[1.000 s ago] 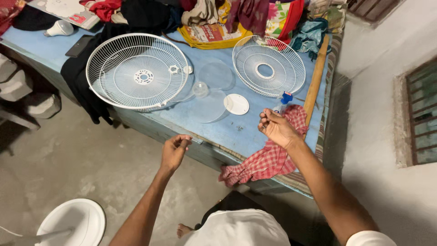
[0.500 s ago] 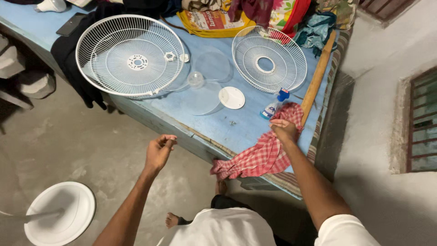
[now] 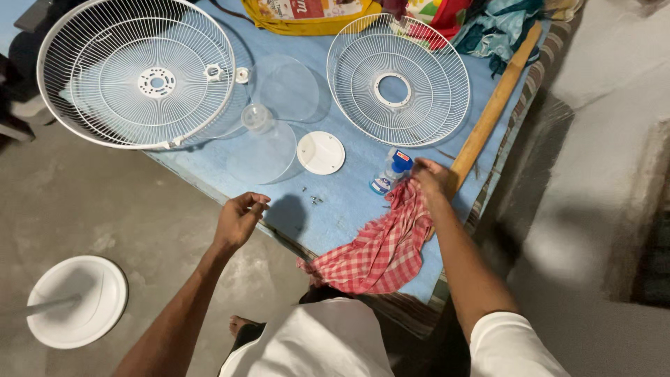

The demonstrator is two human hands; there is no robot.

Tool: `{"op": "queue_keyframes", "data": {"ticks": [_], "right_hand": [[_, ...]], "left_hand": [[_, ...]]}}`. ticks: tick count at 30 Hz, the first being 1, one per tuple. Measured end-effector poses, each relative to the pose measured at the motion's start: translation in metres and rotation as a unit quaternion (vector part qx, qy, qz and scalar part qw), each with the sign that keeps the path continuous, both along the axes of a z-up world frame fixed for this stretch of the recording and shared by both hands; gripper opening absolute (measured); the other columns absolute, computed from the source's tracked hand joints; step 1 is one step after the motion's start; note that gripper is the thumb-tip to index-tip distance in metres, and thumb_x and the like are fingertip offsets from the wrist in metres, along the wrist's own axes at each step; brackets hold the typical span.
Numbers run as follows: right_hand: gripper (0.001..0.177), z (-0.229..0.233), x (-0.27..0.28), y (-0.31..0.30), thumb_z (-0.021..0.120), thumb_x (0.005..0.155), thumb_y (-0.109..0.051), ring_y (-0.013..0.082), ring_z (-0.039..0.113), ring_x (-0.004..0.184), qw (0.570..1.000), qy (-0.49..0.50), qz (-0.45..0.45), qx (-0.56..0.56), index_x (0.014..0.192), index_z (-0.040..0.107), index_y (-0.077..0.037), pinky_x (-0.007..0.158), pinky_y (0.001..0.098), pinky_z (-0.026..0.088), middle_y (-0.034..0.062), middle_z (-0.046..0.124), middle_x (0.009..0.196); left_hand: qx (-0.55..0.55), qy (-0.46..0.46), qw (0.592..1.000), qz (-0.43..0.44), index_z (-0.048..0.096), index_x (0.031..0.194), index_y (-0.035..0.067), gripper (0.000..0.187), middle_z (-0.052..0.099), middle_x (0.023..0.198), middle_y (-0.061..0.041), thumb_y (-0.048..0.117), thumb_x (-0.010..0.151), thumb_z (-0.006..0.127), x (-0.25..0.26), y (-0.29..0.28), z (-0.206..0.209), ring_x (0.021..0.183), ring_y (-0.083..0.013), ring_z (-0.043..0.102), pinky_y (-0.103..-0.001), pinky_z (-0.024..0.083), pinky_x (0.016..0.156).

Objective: The person assembles a standing fan by attaching the motor housing to the stand, inserting the fan blade hub, and securing it with a screwdriver. The person uses a cloth to wipe parts and a screwdriver to tighten the assembly.

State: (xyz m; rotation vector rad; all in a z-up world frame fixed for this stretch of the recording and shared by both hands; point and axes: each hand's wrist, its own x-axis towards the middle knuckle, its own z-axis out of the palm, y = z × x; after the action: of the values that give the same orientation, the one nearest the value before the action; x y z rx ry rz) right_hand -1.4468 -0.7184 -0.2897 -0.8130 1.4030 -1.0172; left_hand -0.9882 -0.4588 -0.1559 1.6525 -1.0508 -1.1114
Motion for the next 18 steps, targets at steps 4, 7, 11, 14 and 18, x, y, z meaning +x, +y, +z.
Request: {"op": "queue_keyframes", "data": {"ticks": [4, 7, 11, 14, 18], "right_hand": [[0.028, 0.007, 0.013, -0.023, 0.054, 0.097, -0.007, 0.0105, 0.065, 0.069, 0.999, 0.003, -0.001, 0.038, 0.119, 0.071, -0.008, 0.06, 0.0253, 0.058, 0.0033, 0.076, 0.1], [0.023, 0.019, 0.012, -0.005, 0.055, 0.099, -0.013, 0.0127, 0.059, 0.065, 0.998, -0.028, -0.037, 0.04, 0.117, 0.069, -0.01, 0.059, 0.0288, 0.054, 0.0035, 0.073, 0.093], [0.021, 0.045, 0.016, 0.061, 0.066, 0.106, -0.03, 0.0119, 0.057, 0.067, 0.947, -0.229, -0.219, -0.045, 0.107, 0.062, -0.009, 0.061, 0.026, 0.049, 0.0006, 0.062, 0.082], [0.028, 0.057, 0.052, 0.121, 0.065, 0.097, -0.031, 0.0111, 0.057, 0.06, 0.983, -0.14, -0.103, -0.066, 0.095, 0.065, -0.004, 0.055, 0.0249, 0.046, 0.0019, 0.062, 0.073], [0.024, 0.06, 0.134, 0.143, 0.073, 0.091, -0.019, 0.0104, 0.063, 0.069, 0.954, 0.115, 0.226, -0.156, 0.106, 0.073, -0.001, 0.062, 0.0241, 0.049, 0.0051, 0.073, 0.085]], "left_hand": [[0.028, -0.016, 0.999, 0.011, 0.073, 0.107, 0.001, 0.022, 0.074, 0.093, -0.007, 0.014, 0.099, 0.057, -0.005, -0.008, -0.001, 0.085, -0.0137, 0.067, -0.029, 0.054, 0.079], [0.025, -0.032, 0.999, 0.025, 0.073, 0.107, 0.001, 0.023, 0.074, 0.094, -0.006, 0.016, 0.1, 0.057, 0.0, 0.002, -0.007, 0.088, -0.013, 0.069, -0.029, 0.055, 0.08], [-0.003, -0.018, 0.998, 0.056, 0.073, 0.107, -0.001, 0.023, 0.075, 0.095, -0.007, 0.014, 0.1, 0.056, 0.011, 0.021, -0.014, 0.091, -0.0135, 0.07, -0.031, 0.056, 0.079], [-0.011, 0.0, 0.997, 0.078, 0.072, 0.107, -0.001, 0.023, 0.074, 0.097, -0.006, 0.014, 0.1, 0.057, 0.017, 0.029, -0.022, 0.092, -0.0133, 0.07, -0.031, 0.056, 0.079], [0.021, -0.01, 0.996, 0.085, 0.073, 0.109, 0.0, 0.023, 0.075, 0.096, -0.006, 0.014, 0.099, 0.059, 0.014, 0.046, -0.029, 0.089, -0.0141, 0.069, -0.03, 0.057, 0.078]]}}
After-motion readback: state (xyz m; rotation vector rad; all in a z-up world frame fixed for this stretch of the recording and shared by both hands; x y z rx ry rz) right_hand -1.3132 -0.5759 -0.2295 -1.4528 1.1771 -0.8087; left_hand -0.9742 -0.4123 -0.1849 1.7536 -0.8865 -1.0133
